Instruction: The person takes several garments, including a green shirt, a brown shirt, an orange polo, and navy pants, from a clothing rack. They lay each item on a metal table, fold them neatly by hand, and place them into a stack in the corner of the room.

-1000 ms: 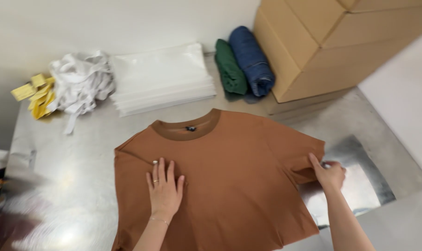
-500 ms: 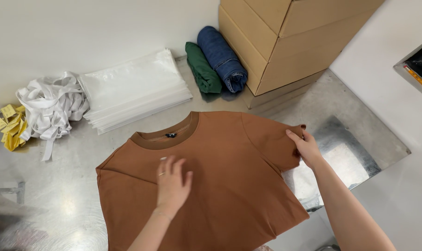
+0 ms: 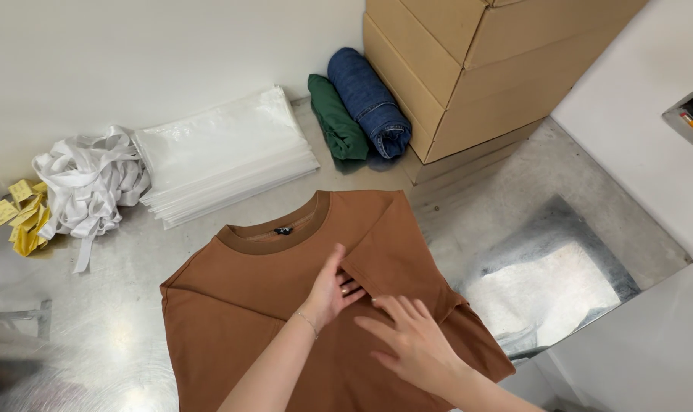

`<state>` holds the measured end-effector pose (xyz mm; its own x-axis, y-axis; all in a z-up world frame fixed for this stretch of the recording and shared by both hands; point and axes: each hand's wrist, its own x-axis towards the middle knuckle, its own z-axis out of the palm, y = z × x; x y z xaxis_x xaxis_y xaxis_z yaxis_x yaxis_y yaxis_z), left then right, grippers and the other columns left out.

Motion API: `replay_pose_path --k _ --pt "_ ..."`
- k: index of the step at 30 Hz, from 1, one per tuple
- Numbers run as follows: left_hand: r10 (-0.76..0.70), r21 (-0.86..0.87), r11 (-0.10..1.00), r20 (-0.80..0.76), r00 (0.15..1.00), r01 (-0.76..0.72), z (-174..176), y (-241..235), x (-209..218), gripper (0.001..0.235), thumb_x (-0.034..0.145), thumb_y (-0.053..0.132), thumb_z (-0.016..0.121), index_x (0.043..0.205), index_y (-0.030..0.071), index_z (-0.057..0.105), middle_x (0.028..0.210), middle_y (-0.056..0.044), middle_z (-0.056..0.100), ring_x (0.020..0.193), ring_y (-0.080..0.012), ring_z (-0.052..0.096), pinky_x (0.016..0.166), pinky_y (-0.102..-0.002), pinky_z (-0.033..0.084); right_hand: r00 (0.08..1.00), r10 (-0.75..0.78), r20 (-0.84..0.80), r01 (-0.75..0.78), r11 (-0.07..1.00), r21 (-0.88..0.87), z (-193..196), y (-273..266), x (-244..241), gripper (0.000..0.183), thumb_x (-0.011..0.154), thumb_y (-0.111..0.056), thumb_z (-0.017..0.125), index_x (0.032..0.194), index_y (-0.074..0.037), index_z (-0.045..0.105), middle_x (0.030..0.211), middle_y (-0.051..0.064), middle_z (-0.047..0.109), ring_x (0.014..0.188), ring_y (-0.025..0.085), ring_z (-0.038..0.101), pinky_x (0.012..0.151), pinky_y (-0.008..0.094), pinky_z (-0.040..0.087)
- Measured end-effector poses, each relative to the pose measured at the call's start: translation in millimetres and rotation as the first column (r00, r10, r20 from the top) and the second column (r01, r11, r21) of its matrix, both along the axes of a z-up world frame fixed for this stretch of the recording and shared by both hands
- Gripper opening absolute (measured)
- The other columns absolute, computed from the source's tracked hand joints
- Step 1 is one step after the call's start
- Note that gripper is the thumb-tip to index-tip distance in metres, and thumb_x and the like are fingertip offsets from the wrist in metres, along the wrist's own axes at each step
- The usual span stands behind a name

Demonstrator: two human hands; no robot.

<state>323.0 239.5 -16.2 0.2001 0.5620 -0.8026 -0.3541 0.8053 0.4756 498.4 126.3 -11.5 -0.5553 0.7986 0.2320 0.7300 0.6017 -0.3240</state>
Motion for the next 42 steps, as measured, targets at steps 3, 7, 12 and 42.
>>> replay_pose_path --k 3,7,12,42 --pt "-0.122 0.083 0.986 -0.219 0.968 0.143 -1 3 -7 0.044 0.094 0.043 0.066 0.124 0.011 0.066 0.130 -0.005 0.074 0.112 -0.0260 0.074 0.096 -0.037 0.062 0.956 -0.288 -0.057 0.292 0.951 0.097 -24 -6 30 0.077 0.070 -0.014 0.078 0.145 -0.025 0.060 0.143 0.011 0.054 0.127 0.035 0.053 0.100 0.054 0.047" --pt "-0.150 0.107 0.975 -0.327 0.933 0.194 -28 14 -5 0.054 0.091 0.042 0.071 0.133 0.008 0.067 0.127 -0.010 0.074 0.105 -0.0269 0.075 0.093 -0.037 0.064 0.885 -0.377 0.274 0.435 0.879 -0.195 -54 -10 70 0.116 0.065 -0.004 0.069 0.167 -0.035 0.022 0.173 0.013 0.014 0.159 0.044 0.008 0.121 0.067 0.014" --pt "-0.190 0.178 0.942 -0.421 0.887 0.286 -38 22 -4 0.025 0.098 0.020 0.069 0.114 0.003 0.076 0.098 -0.007 0.078 0.079 -0.0168 0.074 0.072 -0.028 0.066 0.961 -0.171 0.219 0.169 0.985 0.027 -70 -19 89 0.102 0.065 0.011 0.047 0.159 -0.029 0.044 0.173 0.003 0.030 0.161 0.027 0.022 0.125 0.058 0.014" --pt "0.337 0.167 0.107 -0.934 0.122 0.980 -84 -88 40 0.070 0.103 0.044 0.047 0.156 -0.002 0.043 0.164 -0.024 0.040 0.158 -0.0362 0.026 0.127 -0.058 0.013 0.976 -0.206 -0.077 0.198 0.975 -0.100 -79 122 7 0.054 0.106 -0.024 0.052 0.155 -0.003 0.047 0.166 0.019 0.040 0.156 0.032 0.034 0.128 0.051 0.024"
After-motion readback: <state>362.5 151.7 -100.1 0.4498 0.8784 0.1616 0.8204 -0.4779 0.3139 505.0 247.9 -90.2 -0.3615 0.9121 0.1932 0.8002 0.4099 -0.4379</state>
